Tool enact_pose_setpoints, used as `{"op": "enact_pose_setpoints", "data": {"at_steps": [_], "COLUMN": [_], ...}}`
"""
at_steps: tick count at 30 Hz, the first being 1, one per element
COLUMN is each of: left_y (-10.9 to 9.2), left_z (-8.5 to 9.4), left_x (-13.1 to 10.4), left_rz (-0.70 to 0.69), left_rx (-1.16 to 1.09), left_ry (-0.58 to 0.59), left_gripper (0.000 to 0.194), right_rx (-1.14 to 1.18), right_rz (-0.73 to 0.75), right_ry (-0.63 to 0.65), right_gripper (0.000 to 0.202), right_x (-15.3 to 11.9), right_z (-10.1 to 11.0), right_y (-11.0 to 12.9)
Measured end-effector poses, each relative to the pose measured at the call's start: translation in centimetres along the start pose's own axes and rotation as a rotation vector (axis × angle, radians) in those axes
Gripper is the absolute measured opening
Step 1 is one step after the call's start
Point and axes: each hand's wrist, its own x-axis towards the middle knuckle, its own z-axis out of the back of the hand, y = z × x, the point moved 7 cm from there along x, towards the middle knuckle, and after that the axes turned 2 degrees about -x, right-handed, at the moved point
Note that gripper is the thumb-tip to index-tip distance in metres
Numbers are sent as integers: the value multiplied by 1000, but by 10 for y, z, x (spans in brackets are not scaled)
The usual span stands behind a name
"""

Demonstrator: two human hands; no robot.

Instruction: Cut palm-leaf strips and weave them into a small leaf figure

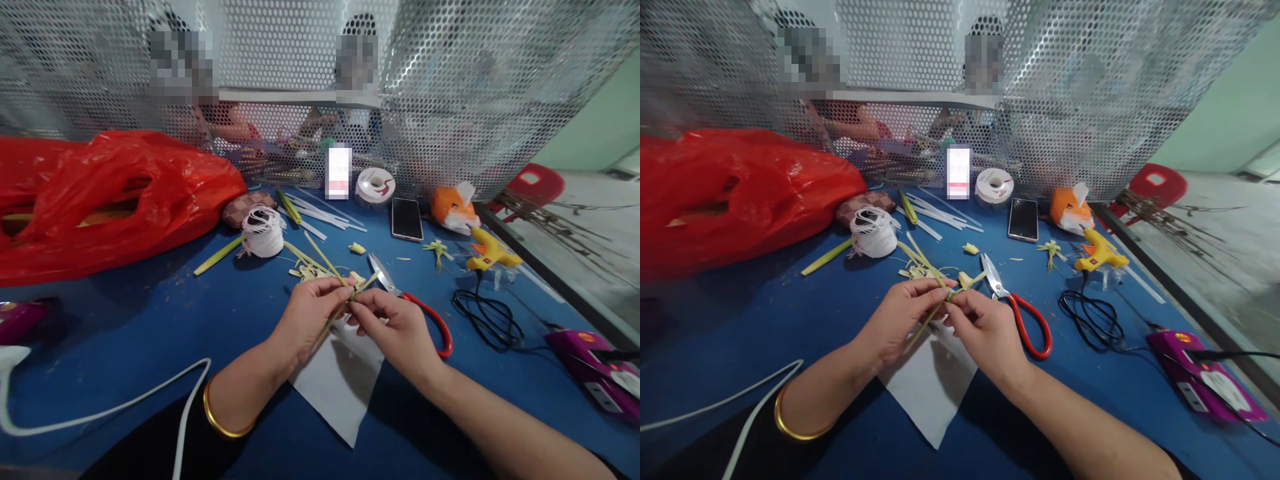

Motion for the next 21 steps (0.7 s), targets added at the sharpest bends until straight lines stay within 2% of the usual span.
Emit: {"op": "enact_pose_setpoints", "data": {"at_steps": [4, 11, 12, 14, 16, 17, 21], "left_y": [2, 1, -1, -4, -4, -5, -4], "left_z": [6, 10, 10, 7, 3, 2, 3], "left_x": [1, 2, 2, 0, -1, -2, -2], "left_rz": [44, 109, 109, 117, 134, 139, 137], "left_rx": [-1, -34, -25, 9, 42, 53, 85], "left_ry": [-30, -59, -55, -15, 40, 58, 68], "left_gripper": [11, 8, 8, 7, 7, 7, 7], "right_rx": [-267, -445, -457, -451, -423, -413, -460], "right_rz": [165, 294, 323, 350, 329, 315, 307], "right_ry": [31, 42, 19, -110, -237, -247, -75], "right_gripper": [13, 16, 17, 17, 21, 23, 17], "right_x": [-4, -7, -7, -5, -1, 2, 9], "right_z": [-2, -2, 0, 13, 26, 29, 22], "right_y": [10, 20, 22, 25, 24, 22, 18]}}
